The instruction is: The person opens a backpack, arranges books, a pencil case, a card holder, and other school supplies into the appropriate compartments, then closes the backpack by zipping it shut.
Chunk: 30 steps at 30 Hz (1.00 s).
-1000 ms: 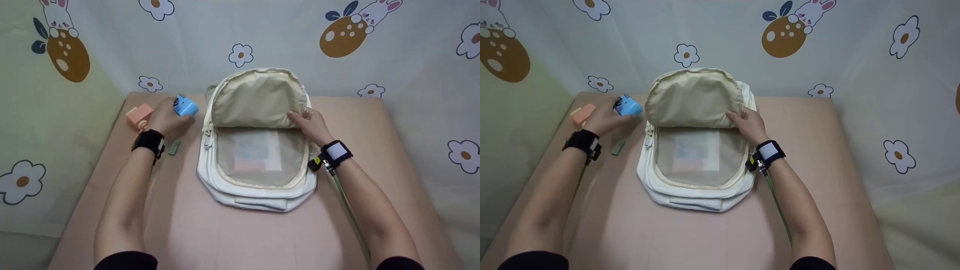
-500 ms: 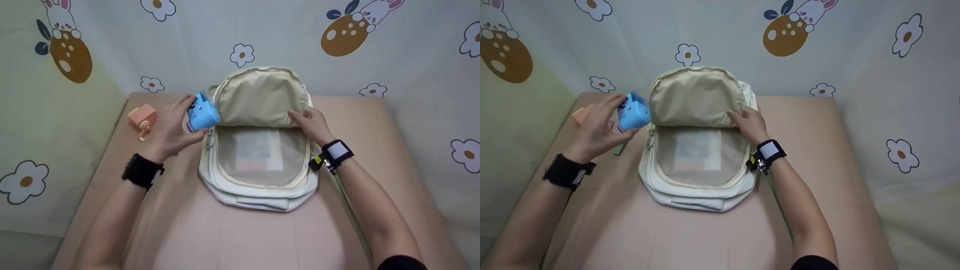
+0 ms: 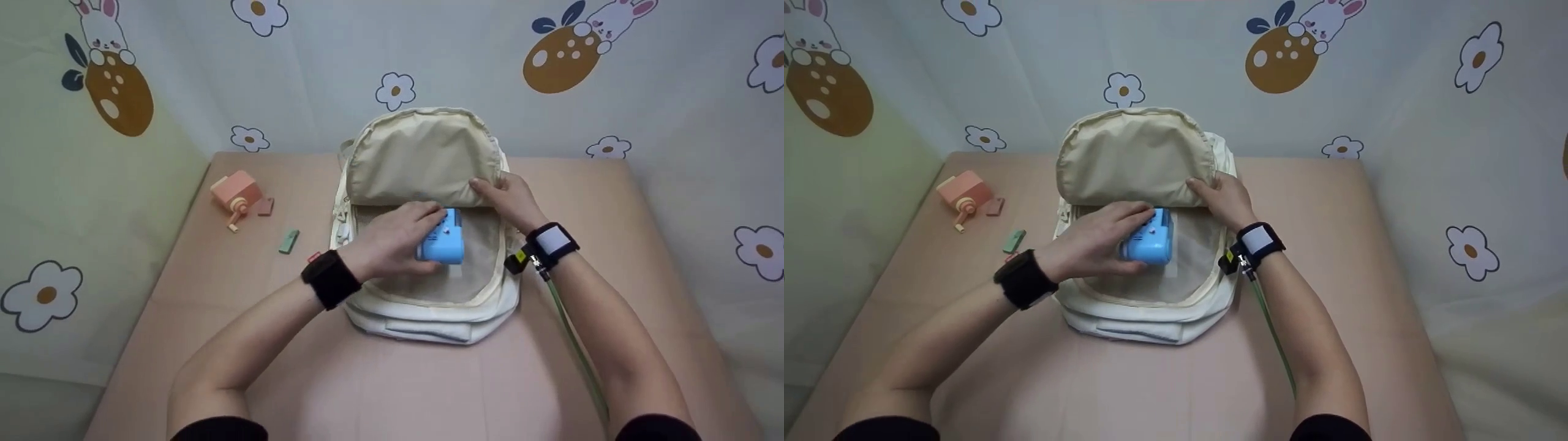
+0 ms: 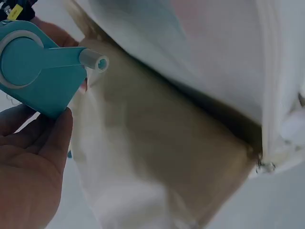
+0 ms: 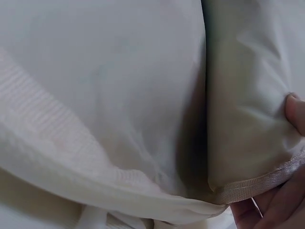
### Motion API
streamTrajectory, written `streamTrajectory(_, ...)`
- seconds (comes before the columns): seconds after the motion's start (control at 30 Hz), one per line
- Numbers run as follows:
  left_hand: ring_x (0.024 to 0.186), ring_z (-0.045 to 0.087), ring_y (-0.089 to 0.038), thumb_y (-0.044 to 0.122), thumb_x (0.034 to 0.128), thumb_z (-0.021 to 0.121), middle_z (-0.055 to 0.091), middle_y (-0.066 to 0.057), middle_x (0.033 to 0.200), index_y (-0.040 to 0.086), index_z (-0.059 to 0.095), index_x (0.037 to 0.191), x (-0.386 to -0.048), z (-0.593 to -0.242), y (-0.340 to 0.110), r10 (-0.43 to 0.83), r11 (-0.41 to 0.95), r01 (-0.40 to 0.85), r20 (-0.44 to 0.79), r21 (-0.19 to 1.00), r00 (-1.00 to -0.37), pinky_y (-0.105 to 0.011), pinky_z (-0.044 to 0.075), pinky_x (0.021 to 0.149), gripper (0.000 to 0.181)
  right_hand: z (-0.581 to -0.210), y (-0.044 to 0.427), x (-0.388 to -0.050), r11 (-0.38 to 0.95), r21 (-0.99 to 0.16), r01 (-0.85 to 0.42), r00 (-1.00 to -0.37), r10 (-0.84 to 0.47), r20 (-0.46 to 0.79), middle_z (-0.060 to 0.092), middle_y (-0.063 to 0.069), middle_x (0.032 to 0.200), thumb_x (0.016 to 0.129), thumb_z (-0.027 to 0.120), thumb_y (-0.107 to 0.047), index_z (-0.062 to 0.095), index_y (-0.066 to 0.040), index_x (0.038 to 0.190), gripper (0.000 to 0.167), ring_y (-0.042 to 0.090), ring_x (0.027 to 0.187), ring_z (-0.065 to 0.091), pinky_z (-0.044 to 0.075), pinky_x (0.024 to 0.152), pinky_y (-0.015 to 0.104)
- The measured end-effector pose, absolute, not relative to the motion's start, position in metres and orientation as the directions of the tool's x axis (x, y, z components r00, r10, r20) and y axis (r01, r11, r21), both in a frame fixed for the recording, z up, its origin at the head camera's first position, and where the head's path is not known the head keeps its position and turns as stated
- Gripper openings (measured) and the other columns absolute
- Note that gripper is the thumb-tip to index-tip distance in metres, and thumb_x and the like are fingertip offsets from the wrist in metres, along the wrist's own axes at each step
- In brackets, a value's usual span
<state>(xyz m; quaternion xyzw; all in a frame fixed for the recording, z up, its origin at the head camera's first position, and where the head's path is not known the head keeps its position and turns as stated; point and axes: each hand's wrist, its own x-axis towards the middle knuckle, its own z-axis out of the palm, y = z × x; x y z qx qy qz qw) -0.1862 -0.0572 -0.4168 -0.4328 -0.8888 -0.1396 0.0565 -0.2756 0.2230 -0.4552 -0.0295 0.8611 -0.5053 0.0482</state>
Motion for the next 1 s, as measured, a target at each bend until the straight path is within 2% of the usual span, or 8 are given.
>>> streamTrajectory(0.13,0.14,0.043,-0.031,0.05,0.0858,0.079,0.045,-0.018,0.152,-0.002,0.041,0.153,-0.2,-0.428,-0.031,0.774,0.592,0.778,0.122,0.211,-0.622,-0.039,0.033,0.117,0.093,-0.453,0.223,-0.277,0.496,-0.869,-0.01,-0.992,-0.113,-0.054,0.037,-0.006,0.066,0.091,0.066,-0.064,0.062,-0.007,0.093,0.058,0.013,0.06,0.042,0.039,0.054,0.028)
streamTrajectory(0.23,0.139,0.043,-0.029,0.05,0.0875,0.077,0.045,-0.016,0.152,-0.001,0.041,0.153,-0.208,-0.433,-0.019,0.774,0.602,0.769,0.078,0.214,-0.628,-0.039,0.033,0.117,0.091,-0.448,0.222,-0.277,0.498,-0.867,-0.015,-0.991,-0.121,-0.052,0.039,-0.005,0.067,0.091,0.067,-0.063,0.06,-0.007,0.09,0.056,0.013,0.062,0.044,0.04,0.054,0.027)
streamTrajectory(0.4,0.135,0.047,-0.026,0.045,0.0874,0.075,0.05,-0.012,0.146,0.003,0.045,0.151,-0.215,-0.437,-0.011,0.767,0.608,0.767,0.097,0.205,-0.634,-0.037,0.038,0.113,0.082,-0.437,0.222,-0.278,0.53,-0.846,-0.054,-0.992,-0.127,-0.016,0.038,-0.006,0.066,0.091,0.068,-0.062,0.055,-0.01,0.082,0.054,0.012,0.06,0.042,0.038,0.052,0.027)
streamTrajectory(0.57,0.135,0.048,-0.026,0.042,0.0869,0.076,0.052,-0.013,0.145,0.005,0.049,0.146,-0.222,-0.441,-0.009,0.765,0.601,0.774,0.138,0.201,-0.63,-0.036,0.038,0.112,0.074,-0.423,0.218,-0.274,0.538,-0.838,-0.091,-0.993,-0.108,0.038,0.037,-0.007,0.061,0.089,0.069,-0.063,0.05,-0.011,0.074,0.057,0.011,0.054,0.039,0.034,0.048,0.028)
streamTrajectory(0.7,0.14,0.044,-0.029,0.04,0.0882,0.076,0.048,-0.016,0.151,0.005,0.049,0.146,-0.225,-0.443,-0.009,0.755,0.615,0.765,0.134,0.191,-0.641,-0.037,0.036,0.115,0.073,-0.415,0.215,-0.273,0.525,-0.846,-0.097,-0.992,-0.115,0.042,0.04,-0.005,0.065,0.088,0.07,-0.065,0.055,-0.01,0.079,0.057,0.012,0.058,0.043,0.037,0.051,0.028)
streamTrajectory(0.87,0.144,0.041,-0.032,0.043,0.0928,0.074,0.043,-0.019,0.157,0.005,0.049,0.15,-0.223,-0.445,-0.008,0.739,0.652,0.751,0.131,0.104,-0.66,-0.041,0.036,0.115,0.073,-0.412,0.214,-0.272,0.514,-0.855,-0.076,-0.993,-0.121,0.016,0.048,-0.002,0.071,0.089,0.069,-0.065,0.063,-0.007,0.091,0.058,0.015,0.065,0.049,0.041,0.055,0.029)
streamTrajectory(1.0,0.141,0.045,-0.031,0.038,0.0965,0.072,0.048,-0.018,0.153,0.006,0.055,0.146,-0.221,-0.448,-0.006,0.739,0.654,0.756,0.2,0.019,-0.644,-0.041,0.045,0.108,0.061,-0.412,0.214,-0.272,0.503,-0.861,-0.075,-0.992,-0.123,0.014,0.051,-0.002,0.073,0.089,0.069,-0.063,0.066,-0.007,0.095,0.056,0.015,0.066,0.051,0.042,0.056,0.029)
